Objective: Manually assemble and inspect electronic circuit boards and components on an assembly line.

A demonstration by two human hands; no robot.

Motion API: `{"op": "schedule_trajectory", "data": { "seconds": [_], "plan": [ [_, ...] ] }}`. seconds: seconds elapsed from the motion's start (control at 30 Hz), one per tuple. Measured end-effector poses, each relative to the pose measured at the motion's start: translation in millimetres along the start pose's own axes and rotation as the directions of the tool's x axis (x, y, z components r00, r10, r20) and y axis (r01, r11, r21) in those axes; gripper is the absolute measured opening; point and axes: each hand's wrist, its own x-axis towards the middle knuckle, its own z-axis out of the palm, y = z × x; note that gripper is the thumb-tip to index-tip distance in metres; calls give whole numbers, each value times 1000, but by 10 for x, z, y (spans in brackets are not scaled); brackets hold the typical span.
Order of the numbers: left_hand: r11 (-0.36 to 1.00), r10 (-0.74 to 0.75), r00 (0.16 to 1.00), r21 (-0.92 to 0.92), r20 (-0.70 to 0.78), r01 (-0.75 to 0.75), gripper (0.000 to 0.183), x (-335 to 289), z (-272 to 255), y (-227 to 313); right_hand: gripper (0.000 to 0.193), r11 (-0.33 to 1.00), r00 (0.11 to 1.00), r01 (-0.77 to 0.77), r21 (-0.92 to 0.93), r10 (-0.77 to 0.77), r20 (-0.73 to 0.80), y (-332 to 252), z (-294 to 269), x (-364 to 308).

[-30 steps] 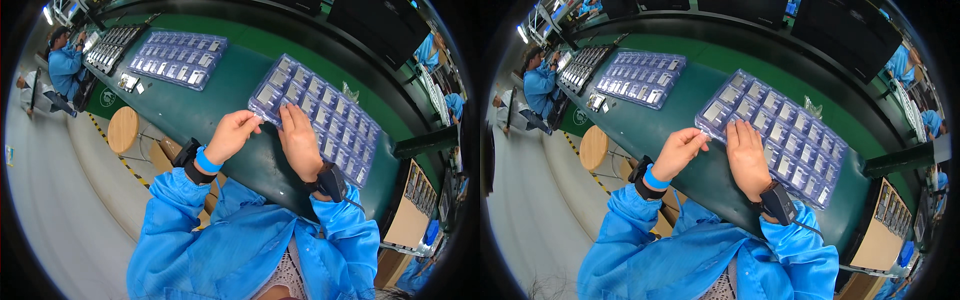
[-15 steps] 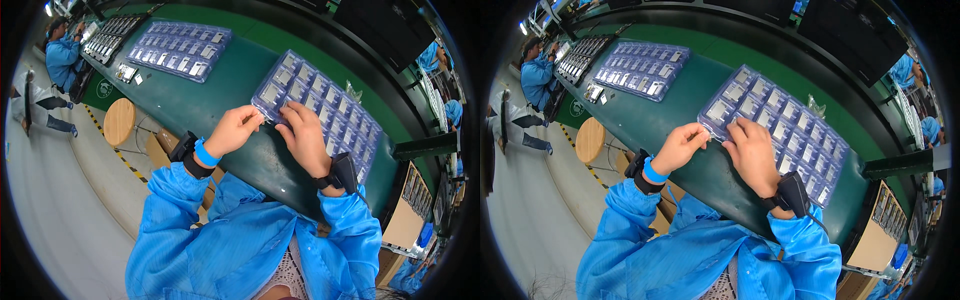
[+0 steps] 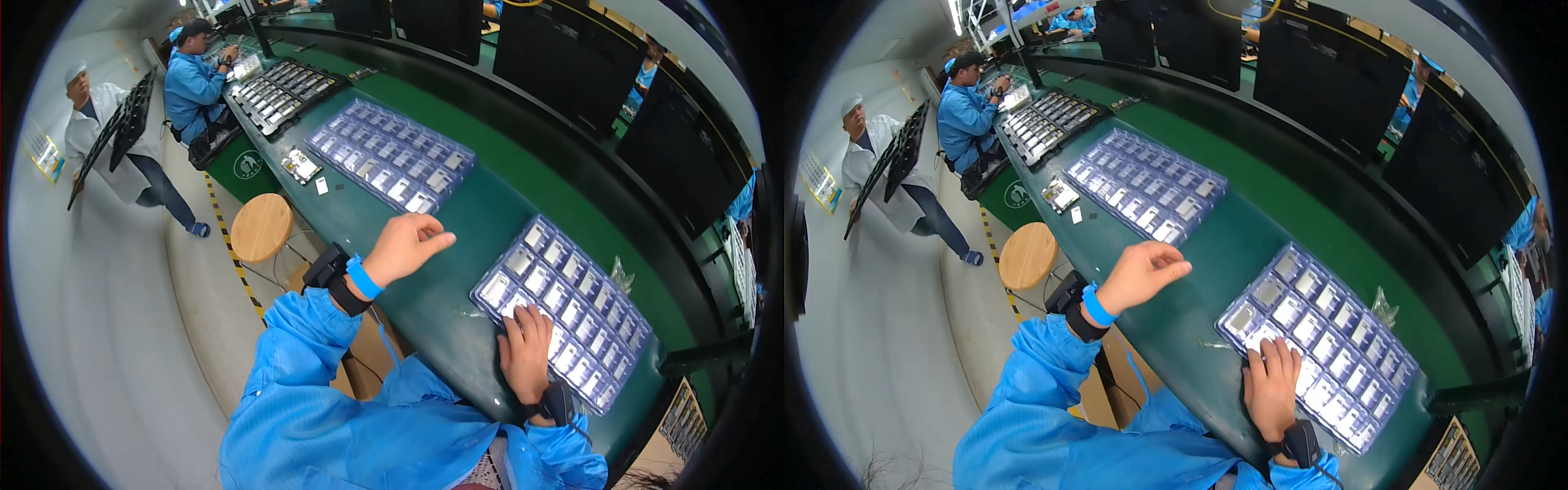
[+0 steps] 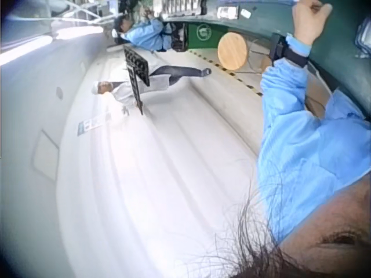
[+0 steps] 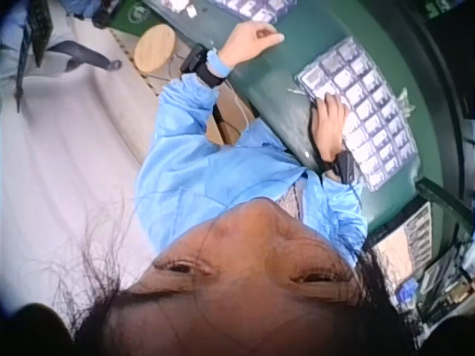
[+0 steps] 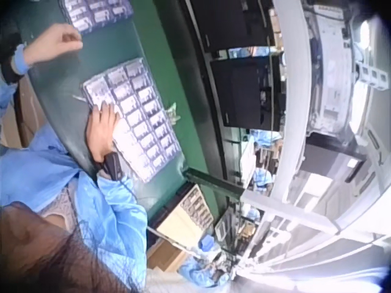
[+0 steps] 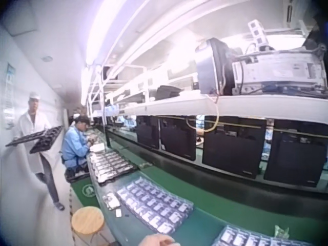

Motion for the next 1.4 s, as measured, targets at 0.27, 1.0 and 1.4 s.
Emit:
{"op": "schedule_trajectory", "data": {
  "seconds": [0.27,1.0,1.4],
  "plan": [
    [841,-304,951,-483,-51,243,28,319,-484,-385,19,945,997,81,316,-74,-36,-220,5,-379],
    [46,-993,58,119,-104,992,71,-3645,899,-2808,11,924,991,-116,365,82,107,-427,93,-613],
    [734,-664,589,-253,-461,630,17,-2731,847,-2652,12,917,992,-129,378,118,50,-406,7,-778]
  ]
}}
